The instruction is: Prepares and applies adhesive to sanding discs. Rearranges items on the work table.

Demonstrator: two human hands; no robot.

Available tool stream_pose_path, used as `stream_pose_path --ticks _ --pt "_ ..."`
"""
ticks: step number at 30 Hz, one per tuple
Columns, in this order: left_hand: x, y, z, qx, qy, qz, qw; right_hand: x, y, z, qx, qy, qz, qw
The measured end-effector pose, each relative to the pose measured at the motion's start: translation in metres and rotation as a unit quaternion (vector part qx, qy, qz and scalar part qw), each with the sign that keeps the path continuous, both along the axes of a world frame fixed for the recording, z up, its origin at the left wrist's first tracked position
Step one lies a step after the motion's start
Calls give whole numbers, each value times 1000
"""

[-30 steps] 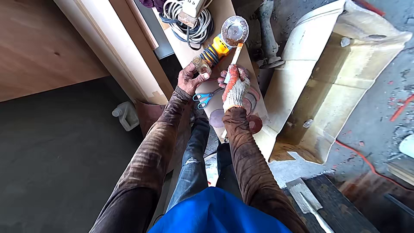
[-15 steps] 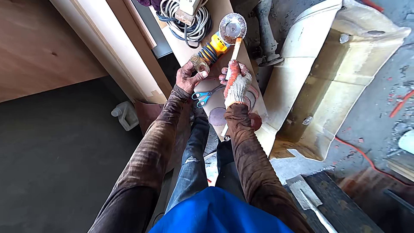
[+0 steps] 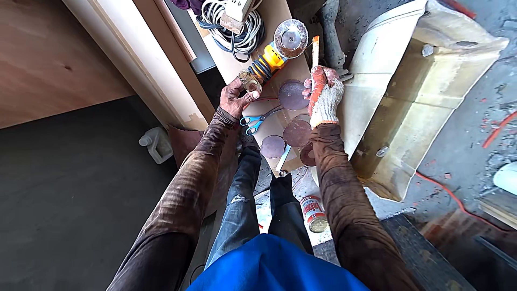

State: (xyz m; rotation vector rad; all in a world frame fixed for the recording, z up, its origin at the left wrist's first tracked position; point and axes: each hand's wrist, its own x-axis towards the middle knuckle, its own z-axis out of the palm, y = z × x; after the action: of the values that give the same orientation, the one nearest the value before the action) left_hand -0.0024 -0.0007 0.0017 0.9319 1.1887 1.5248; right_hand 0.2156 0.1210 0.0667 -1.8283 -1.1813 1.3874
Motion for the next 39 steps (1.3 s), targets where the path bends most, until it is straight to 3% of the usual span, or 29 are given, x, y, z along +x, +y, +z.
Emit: stream_pose_path --ticks 7,11,16,21,26,29,33,39 --pt "-3 1 1 -1 8 -1 1000 31 22 4 -59 -91 204 973" --pt "-2 0 1 -4 15 0 1000 31 43 -2 -13 -103 187 977" --pt "-4 -1 1 -5 20 -4 1000 32 59 7 -17 -151 287 946" --pt "-1 0 1 -1 15 0 1000 31 72 6 16 -205 258 944" --pt "-2 1 0 -3 12 -2 1000 36 63 14 -16 -190 311 931" --pt "0 1 2 -3 19 5 1000 38 60 11 -17 -172 292 941" --pt "1 1 2 -6 20 10 1000 26 69 7 34 -117 254 960" --pt "1 1 4 -14 26 13 999 43 61 9 205 -220 322 898"
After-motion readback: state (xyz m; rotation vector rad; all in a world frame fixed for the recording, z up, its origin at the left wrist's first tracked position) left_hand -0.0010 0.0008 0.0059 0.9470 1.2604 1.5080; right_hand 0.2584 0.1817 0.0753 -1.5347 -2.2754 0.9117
